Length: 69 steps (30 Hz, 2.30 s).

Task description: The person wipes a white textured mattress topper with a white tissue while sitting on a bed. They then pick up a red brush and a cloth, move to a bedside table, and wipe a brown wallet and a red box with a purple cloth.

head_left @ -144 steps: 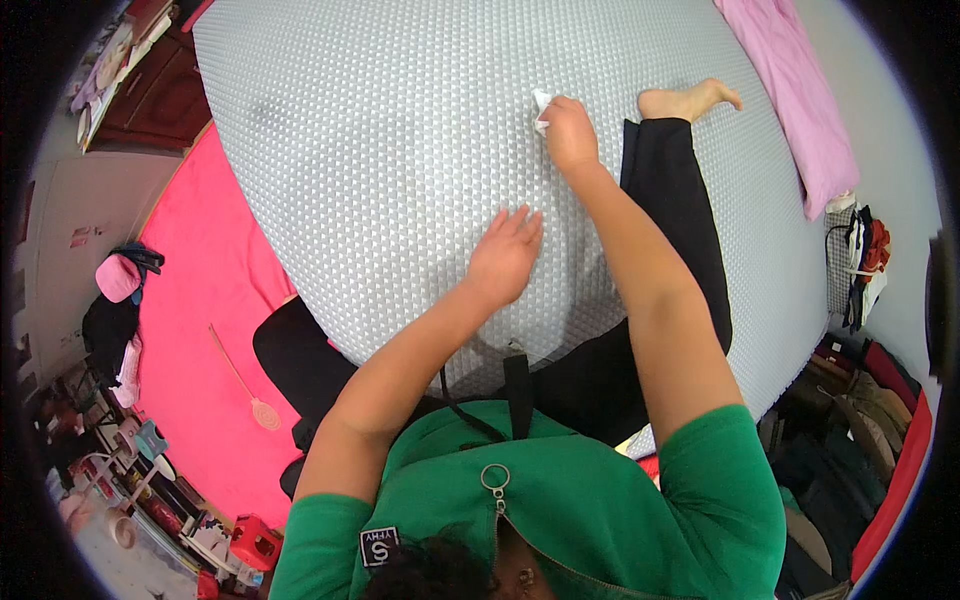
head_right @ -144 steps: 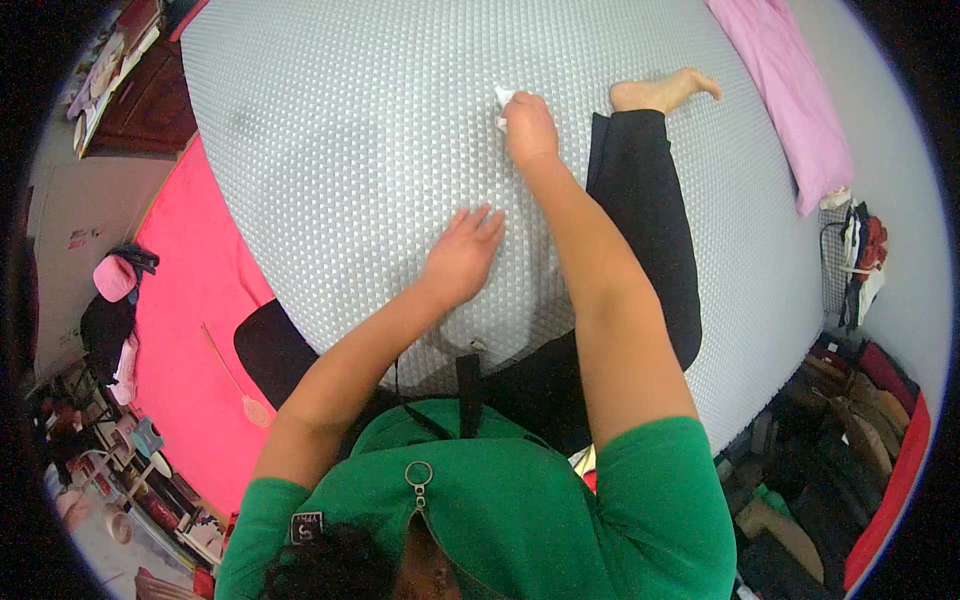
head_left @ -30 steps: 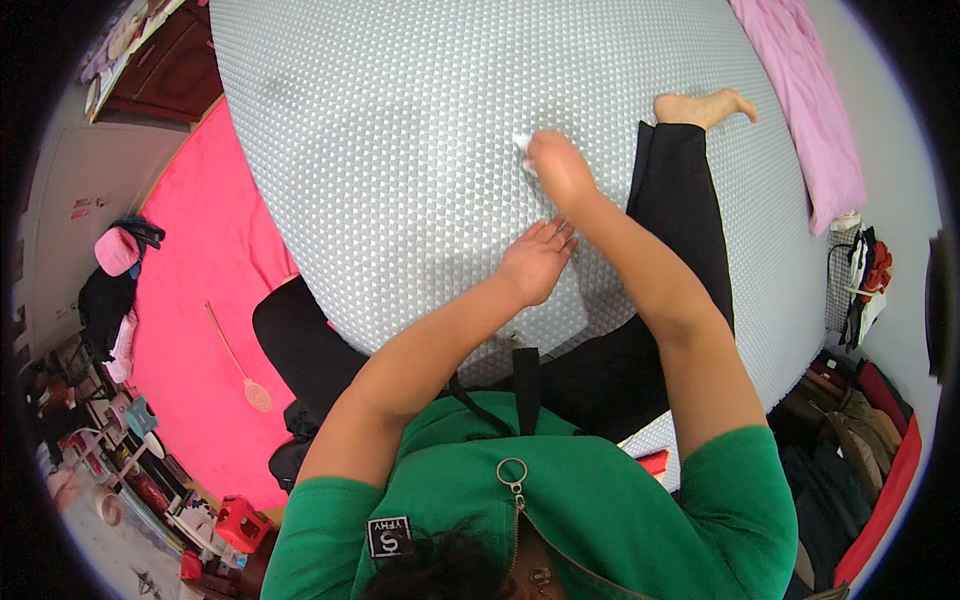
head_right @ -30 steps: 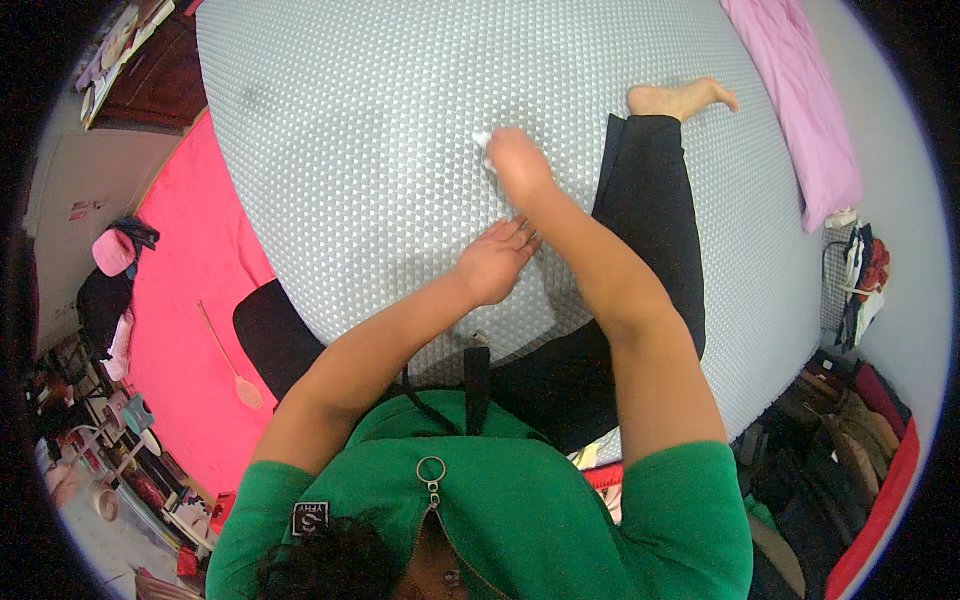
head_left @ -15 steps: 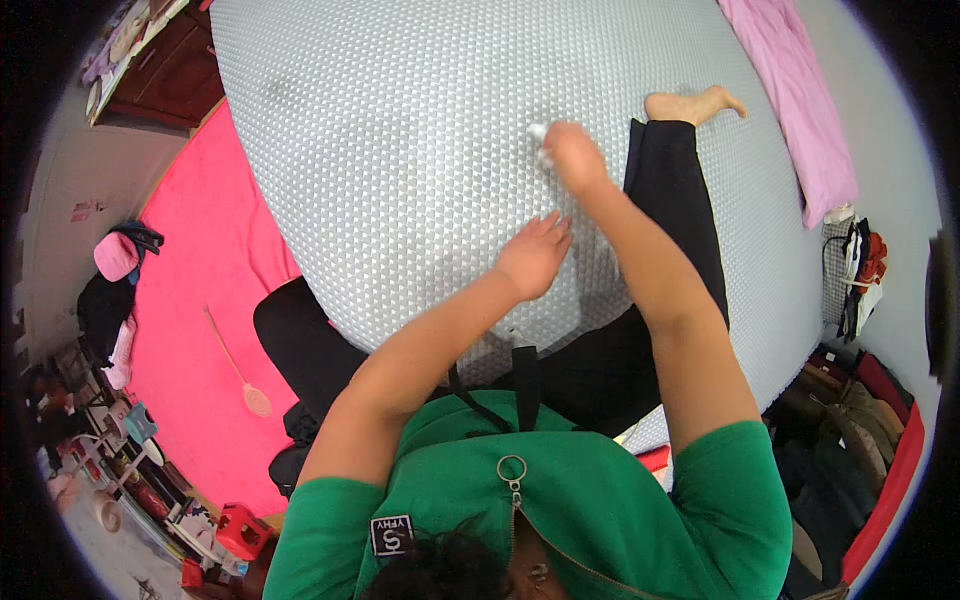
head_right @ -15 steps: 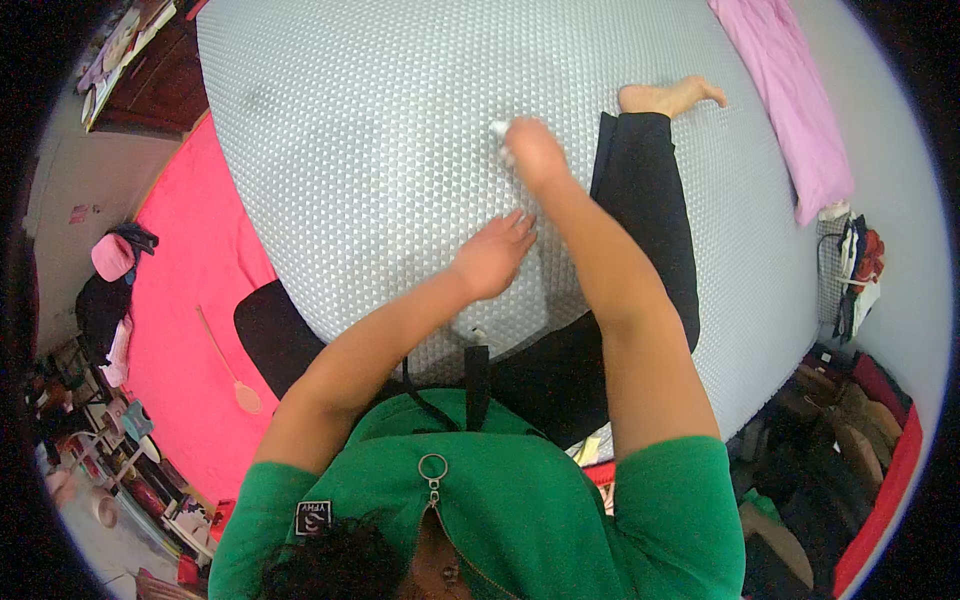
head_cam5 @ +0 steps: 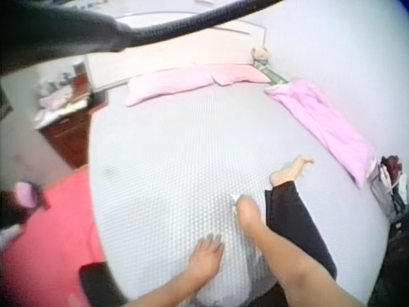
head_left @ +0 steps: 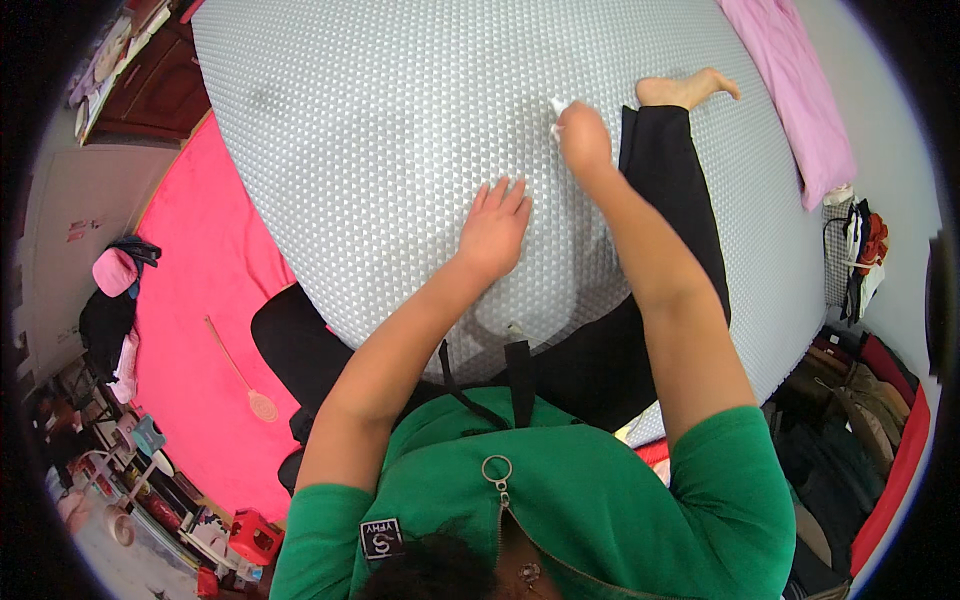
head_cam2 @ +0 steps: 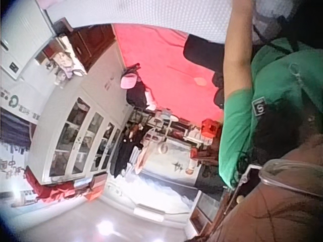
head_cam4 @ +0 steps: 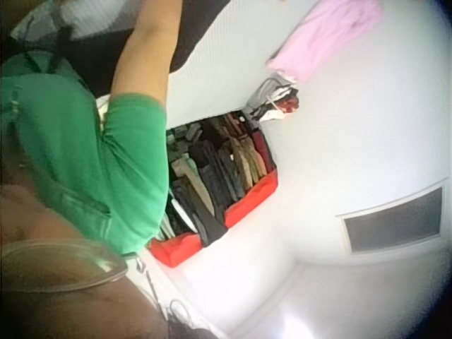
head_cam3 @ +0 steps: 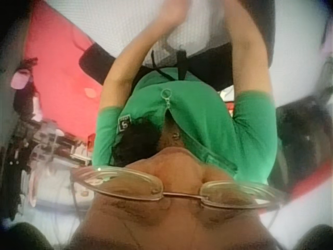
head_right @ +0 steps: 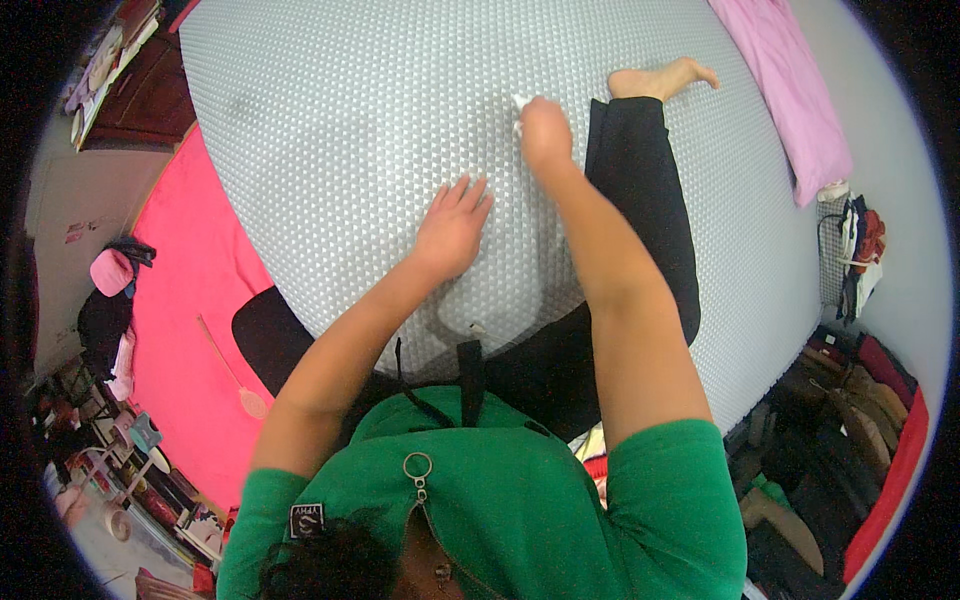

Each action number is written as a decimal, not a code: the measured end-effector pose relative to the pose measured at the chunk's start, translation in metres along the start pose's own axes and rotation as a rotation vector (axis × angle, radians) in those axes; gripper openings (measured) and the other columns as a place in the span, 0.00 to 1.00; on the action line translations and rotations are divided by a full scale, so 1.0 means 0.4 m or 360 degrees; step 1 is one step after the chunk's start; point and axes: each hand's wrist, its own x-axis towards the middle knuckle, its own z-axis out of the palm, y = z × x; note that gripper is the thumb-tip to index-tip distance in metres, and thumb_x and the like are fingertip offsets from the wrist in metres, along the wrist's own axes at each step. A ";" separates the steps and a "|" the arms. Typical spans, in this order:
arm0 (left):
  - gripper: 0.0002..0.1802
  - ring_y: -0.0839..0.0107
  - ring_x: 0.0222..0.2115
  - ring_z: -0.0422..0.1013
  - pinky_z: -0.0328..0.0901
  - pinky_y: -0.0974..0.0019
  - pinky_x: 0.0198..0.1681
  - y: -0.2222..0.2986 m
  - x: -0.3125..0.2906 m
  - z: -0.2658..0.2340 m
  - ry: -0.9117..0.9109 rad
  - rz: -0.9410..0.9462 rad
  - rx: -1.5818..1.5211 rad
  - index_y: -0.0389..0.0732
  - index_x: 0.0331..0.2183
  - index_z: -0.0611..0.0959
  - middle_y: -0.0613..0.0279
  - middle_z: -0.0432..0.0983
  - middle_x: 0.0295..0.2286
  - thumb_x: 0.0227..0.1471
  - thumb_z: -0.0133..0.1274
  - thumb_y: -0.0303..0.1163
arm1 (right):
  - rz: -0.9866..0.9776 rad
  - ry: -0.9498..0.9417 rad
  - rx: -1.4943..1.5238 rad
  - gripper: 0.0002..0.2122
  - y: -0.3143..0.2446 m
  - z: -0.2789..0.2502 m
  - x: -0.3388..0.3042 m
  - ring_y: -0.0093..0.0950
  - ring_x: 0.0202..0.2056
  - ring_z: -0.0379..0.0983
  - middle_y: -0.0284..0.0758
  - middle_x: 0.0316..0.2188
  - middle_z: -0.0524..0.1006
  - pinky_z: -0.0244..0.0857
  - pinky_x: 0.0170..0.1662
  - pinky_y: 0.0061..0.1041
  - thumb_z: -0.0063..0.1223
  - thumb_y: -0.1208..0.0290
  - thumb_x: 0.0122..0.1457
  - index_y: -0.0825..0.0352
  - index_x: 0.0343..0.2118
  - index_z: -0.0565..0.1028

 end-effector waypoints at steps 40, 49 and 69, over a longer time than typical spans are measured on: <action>0.27 0.53 0.66 0.54 0.49 0.50 0.69 -0.065 -0.130 -0.027 0.0117 -0.0244 0.0028 0.31 0.58 0.73 0.47 0.58 0.65 0.56 0.45 0.24 | 0.0061 0.0226 0.0139 0.07 0.010 0.047 -0.020 0.47 0.39 0.73 0.48 0.35 0.76 0.68 0.44 0.44 0.46 0.75 0.60 0.70 0.32 0.76; 0.28 0.55 0.68 0.51 0.46 0.51 0.70 -0.093 -0.154 -0.043 0.0001 -0.0258 -0.0012 0.33 0.60 0.70 0.49 0.55 0.66 0.58 0.43 0.24 | -0.0078 0.0020 0.0227 0.06 -0.063 -0.014 0.018 0.46 0.40 0.74 0.45 0.34 0.77 0.69 0.44 0.43 0.50 0.73 0.58 0.68 0.30 0.78; 0.29 0.55 0.68 0.51 0.47 0.50 0.70 -0.079 -0.149 -0.021 -0.0007 -0.0235 0.0132 0.34 0.61 0.70 0.50 0.55 0.66 0.56 0.44 0.22 | 0.0121 0.0059 -0.0081 0.07 0.043 -0.020 0.004 0.46 0.41 0.74 0.47 0.38 0.77 0.70 0.45 0.43 0.49 0.76 0.58 0.69 0.36 0.78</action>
